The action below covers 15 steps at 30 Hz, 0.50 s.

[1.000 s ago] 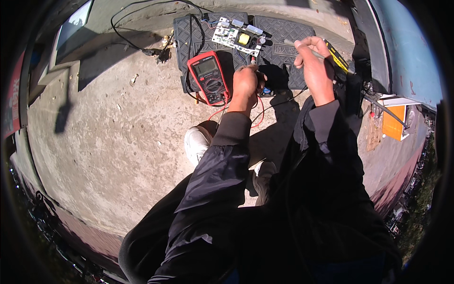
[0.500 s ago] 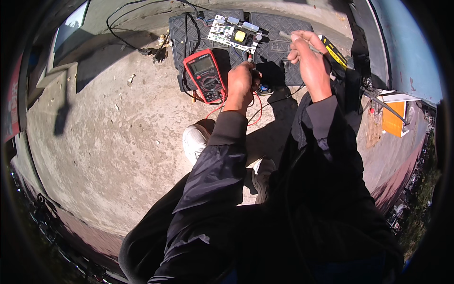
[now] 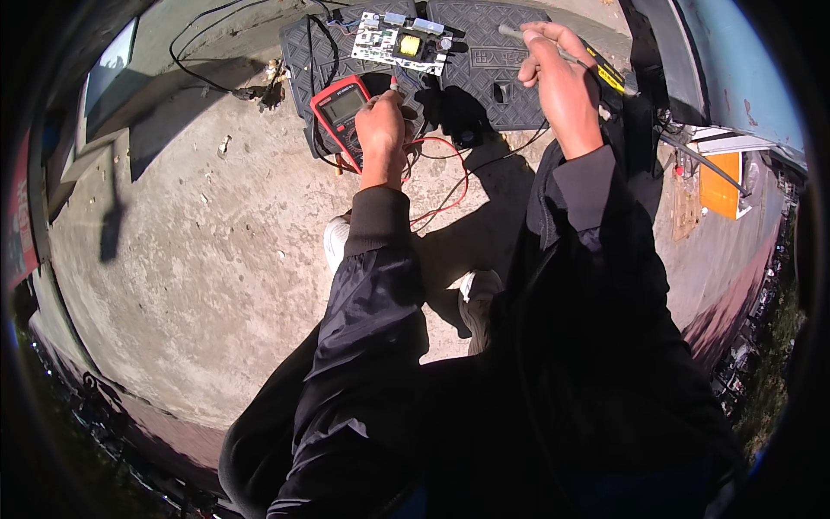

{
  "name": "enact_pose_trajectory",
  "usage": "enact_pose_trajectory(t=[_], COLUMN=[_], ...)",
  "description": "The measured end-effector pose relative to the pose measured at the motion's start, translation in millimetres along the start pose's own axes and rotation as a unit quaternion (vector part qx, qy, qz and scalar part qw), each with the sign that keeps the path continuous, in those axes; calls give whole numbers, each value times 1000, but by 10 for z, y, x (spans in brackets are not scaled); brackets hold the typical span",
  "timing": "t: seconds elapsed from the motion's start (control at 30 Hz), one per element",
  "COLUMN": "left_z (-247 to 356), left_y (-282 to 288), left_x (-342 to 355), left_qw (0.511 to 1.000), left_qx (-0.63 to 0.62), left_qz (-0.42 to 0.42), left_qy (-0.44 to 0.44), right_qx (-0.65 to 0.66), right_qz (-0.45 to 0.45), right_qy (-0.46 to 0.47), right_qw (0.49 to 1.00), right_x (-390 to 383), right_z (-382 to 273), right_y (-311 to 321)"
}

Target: The person uses multimeter probes to test points on a small circuit board, then moves outside to plug the board into a power source and continues testing with the multimeter. The person handles the circuit board, multimeter, and power cord throughout.

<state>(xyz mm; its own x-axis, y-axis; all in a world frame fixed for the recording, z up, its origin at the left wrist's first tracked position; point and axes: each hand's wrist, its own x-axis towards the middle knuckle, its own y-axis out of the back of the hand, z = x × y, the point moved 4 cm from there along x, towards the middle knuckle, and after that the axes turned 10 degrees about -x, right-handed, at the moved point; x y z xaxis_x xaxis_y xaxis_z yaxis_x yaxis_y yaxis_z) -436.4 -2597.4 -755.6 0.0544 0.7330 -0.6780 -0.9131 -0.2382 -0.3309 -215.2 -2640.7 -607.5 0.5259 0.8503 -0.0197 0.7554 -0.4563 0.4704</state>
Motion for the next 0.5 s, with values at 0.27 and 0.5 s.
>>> enact_pose_trajectory(t=[0.27, 0.5], left_z=[56, -245], left_y=[34, -96], left_x=[24, 27], left_qw=[998, 995], left_qx=[47, 8], left_qz=[-1, -95], left_qy=[-39, -31], right_qx=[-2, 3], right_qz=[-2, -7], right_qy=[-1, -9], right_qw=[1000, 1000], right_x=[-4, -20], right_z=[7, -7], right_y=[46, 63])
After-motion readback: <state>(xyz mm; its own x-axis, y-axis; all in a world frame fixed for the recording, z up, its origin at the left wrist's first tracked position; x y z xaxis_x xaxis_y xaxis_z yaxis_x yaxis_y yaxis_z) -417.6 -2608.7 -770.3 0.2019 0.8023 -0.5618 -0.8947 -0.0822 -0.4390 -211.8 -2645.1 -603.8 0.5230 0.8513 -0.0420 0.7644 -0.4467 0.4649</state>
